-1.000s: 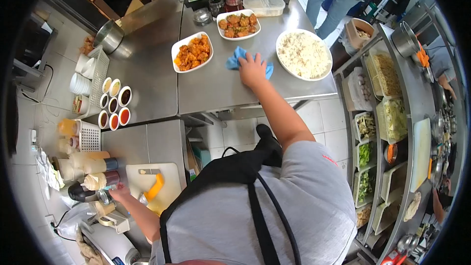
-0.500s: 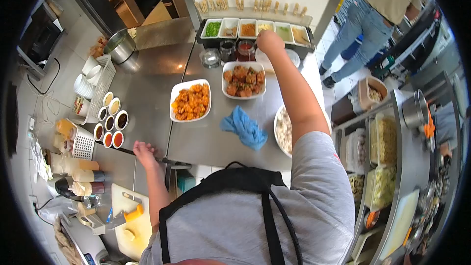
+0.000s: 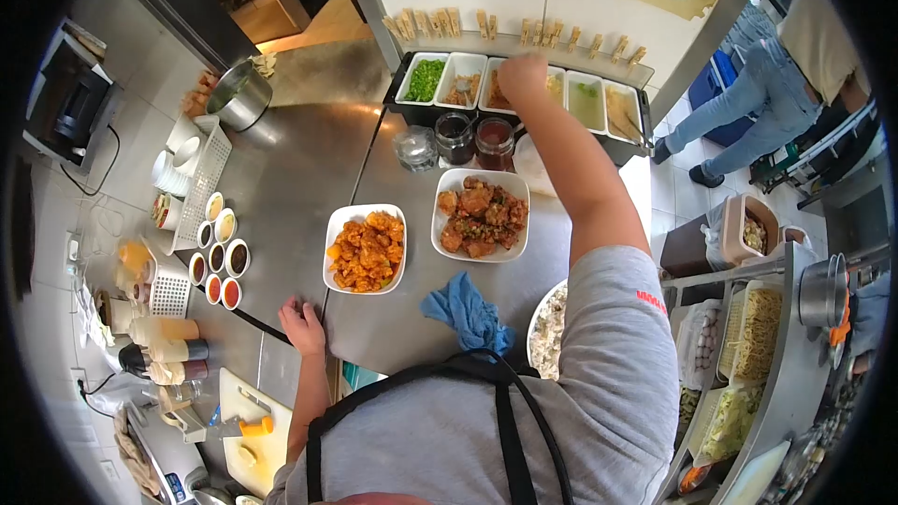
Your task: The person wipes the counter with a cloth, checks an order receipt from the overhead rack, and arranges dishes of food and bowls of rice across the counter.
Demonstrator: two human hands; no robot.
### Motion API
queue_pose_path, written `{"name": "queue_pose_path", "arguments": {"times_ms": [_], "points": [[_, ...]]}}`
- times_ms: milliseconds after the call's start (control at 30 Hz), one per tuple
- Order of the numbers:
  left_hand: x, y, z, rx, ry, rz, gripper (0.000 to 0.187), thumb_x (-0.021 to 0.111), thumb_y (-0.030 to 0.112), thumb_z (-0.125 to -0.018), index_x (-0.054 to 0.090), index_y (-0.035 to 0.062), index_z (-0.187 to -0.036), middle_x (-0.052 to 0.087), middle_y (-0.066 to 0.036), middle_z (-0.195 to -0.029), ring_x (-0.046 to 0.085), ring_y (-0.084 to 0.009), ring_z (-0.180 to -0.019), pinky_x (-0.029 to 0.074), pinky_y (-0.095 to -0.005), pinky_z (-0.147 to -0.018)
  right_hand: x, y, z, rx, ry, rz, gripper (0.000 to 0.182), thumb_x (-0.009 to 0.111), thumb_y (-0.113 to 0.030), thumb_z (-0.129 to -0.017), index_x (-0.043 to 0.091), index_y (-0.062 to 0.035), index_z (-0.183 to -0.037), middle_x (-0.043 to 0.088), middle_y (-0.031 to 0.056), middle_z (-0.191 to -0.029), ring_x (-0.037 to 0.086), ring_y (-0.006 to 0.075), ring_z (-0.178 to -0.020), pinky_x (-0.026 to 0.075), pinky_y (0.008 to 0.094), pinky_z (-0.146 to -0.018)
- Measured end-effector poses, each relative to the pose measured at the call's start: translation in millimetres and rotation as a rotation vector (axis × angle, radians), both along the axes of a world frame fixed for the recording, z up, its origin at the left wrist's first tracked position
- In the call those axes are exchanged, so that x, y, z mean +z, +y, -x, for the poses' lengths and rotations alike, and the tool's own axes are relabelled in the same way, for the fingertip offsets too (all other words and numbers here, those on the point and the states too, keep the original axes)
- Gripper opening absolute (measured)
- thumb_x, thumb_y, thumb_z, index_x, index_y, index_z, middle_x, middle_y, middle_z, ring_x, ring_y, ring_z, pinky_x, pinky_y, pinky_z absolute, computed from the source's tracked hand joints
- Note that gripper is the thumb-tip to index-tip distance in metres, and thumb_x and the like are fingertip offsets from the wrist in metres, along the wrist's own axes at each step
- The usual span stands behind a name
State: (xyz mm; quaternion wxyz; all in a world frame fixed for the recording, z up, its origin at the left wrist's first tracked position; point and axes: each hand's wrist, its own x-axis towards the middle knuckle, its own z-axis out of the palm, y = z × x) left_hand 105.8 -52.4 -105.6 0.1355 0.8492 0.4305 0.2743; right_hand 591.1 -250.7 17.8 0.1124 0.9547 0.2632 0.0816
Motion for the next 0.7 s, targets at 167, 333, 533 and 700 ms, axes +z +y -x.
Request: {"name": "queue_pose_path", "arguments": {"times_ms": [167, 333, 533, 700], "points": [[2, -1, -1, -0.003, -0.019, 0.019, 0.027, 0.048, 0.013, -0.075, 0.046, -0.0032, -0.096, 0.046, -0.016, -0.091, 0.048, -0.0283, -0.081, 0.040, -0.0342, -0.071, 1, -3, 0, 0.127, -0.201, 0.067, 0.021, 0.042, -0.017, -0.078, 0.061, -0.0123, -0.088, 0.056, 0.0038, -0.093, 0.051, 0.0194, -0.091, 0.041, 0.0293, -0.069], [-4, 3, 2, -0.012, -0.019, -0.011, 0.027, 0.048, 0.014, -0.075, 0.046, -0.0031, -0.096, 0.046, -0.015, -0.091, 0.048, -0.0279, -0.082, 0.041, -0.0334, -0.071, -13, -9, -6, -0.003, -0.019, -0.150, 0.018, 0.047, -0.014, -0.071, 0.061, -0.0089, -0.080, 0.058, 0.0089, -0.088, 0.055, 0.0241, -0.085, 0.044, 0.0347, -0.069], [-2, 2, 2, 0.010, -0.062, 0.051, 0.025, 0.050, 0.013, -0.072, 0.048, 0.0000, -0.093, 0.046, -0.015, -0.091, 0.047, -0.0291, -0.082, 0.038, -0.0348, -0.073, -18, -36, -20, -0.234, 0.308, -0.396, 0.026, 0.047, -0.019, -0.068, 0.061, -0.0029, -0.083, 0.057, 0.0174, -0.092, 0.055, 0.0292, -0.086, 0.044, 0.0358, -0.075], [-2, 2, 2, -0.002, -0.049, 0.036, 0.024, 0.051, 0.015, -0.072, 0.049, 0.0018, -0.092, 0.047, -0.015, -0.091, 0.047, -0.0299, -0.083, 0.038, -0.0358, -0.074, -30, -67, -50, -0.208, 0.330, -0.413, 0.029, 0.047, -0.019, -0.065, 0.060, 0.0011, -0.080, 0.055, 0.0217, -0.091, 0.053, 0.0335, -0.087, 0.043, 0.0373, -0.075]]}}
